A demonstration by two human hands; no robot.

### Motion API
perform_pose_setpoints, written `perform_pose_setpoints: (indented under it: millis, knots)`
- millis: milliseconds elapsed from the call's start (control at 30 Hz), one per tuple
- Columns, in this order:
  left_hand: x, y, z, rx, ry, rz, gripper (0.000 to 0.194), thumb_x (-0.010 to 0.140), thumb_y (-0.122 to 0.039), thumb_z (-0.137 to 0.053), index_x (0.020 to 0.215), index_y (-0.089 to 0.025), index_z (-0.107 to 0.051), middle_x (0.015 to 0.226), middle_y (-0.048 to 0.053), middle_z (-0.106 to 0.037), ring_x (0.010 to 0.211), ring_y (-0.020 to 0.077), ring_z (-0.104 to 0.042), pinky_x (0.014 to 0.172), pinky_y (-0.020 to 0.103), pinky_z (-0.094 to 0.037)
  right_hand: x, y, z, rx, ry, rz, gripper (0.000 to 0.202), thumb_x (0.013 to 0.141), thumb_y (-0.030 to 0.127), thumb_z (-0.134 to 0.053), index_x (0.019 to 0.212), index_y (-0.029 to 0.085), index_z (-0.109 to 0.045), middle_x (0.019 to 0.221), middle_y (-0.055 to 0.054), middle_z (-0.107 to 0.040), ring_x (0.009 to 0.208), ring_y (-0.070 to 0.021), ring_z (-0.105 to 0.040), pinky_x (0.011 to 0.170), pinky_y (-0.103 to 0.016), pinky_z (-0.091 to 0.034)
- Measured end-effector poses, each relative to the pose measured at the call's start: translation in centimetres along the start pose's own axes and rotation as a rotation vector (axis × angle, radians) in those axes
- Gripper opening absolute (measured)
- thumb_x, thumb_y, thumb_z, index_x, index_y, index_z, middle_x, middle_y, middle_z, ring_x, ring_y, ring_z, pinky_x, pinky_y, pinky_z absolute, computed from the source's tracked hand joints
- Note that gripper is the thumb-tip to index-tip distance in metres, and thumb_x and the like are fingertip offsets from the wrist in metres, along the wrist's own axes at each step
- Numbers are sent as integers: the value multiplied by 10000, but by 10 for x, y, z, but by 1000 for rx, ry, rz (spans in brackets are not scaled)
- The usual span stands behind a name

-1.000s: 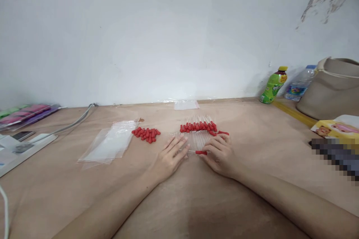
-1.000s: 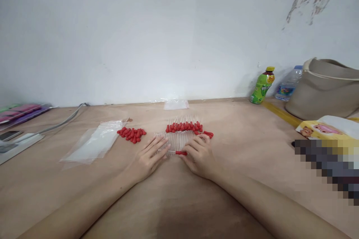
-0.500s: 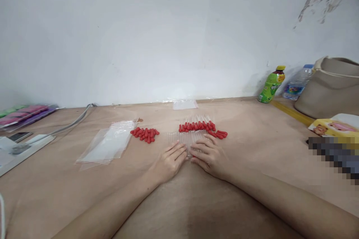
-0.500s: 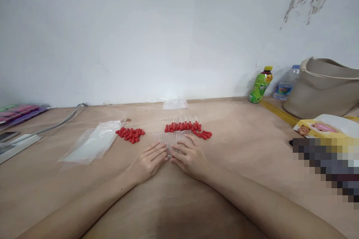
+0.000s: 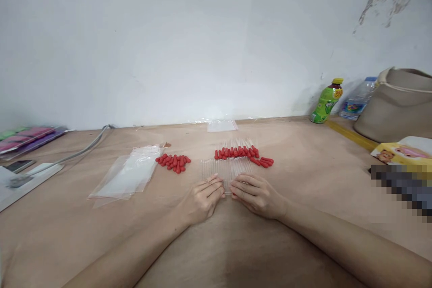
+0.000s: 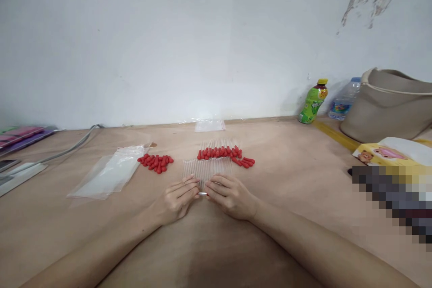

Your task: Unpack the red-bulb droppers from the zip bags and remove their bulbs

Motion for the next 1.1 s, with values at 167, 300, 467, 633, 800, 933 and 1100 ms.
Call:
perform_pose_setpoints:
  millis: [167,300,467,633,800,933,1100]
  knots:
    - [0,0,3,-18,-2,10,148,829,-90,-449,927,-103,-560,902,78,-657,955,163,-595,968,356,-442,0,-1,5,-27,-11,38,144,784,134,-573,919,130,-624,932,-38,-673,896,-164,-581,856,-322,-499]
    - [1,-1,4,-26,-2,26,149,834,-93,-441,917,-115,-562,902,70,-659,950,155,-598,963,348,-446,1,0,9,-49,-24,59,147,806,141,-545,929,136,-625,935,-39,-676,903,-166,-588,844,-326,-506]
    - [-1,1,8,-25,-15,59,144,833,-106,-455,918,-122,-570,907,67,-661,1015,174,-569,990,387,-406,-3,-4,12,-28,-7,52,180,808,128,-535,969,131,-617,966,-54,-668,953,-178,-572,866,-345,-486]
    - [-17,32,16,113,-127,276,151,841,-148,-459,926,-140,-583,949,73,-644,932,181,-595,860,347,-483,-18,-39,20,-38,-129,-278,204,789,171,-568,983,200,-626,919,-54,-668,858,-173,-582,781,-349,-486]
    - [-30,58,15,291,-44,530,261,872,-189,-357,948,-146,-603,833,73,-567,701,149,-562,570,243,-472,-41,-96,30,-55,-226,-807,195,796,305,-536,880,187,-665,735,-54,-599,629,-142,-545,559,-275,-452]
    - [-28,58,13,315,54,593,327,864,-169,-310,1082,-178,-554,825,55,-512,667,138,-516,540,221,-425,-68,-130,30,-12,-135,-1177,303,690,378,-605,874,139,-634,678,-47,-613,557,-141,-519,529,-274,-425]
    - [-28,58,12,325,108,641,327,870,-193,-311,1066,-203,-573,779,35,-519,623,137,-497,546,229,-405,-88,-142,21,194,29,-1317,283,681,374,-570,829,145,-643,712,-62,-654,593,-149,-563,533,-253,-425]
Point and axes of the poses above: each hand's wrist, its own x-axis towards the middle knuckle, its own z-axis out of the back of the hand, y = z × x, the point moved 2 cm from there along x, towards the middle knuckle
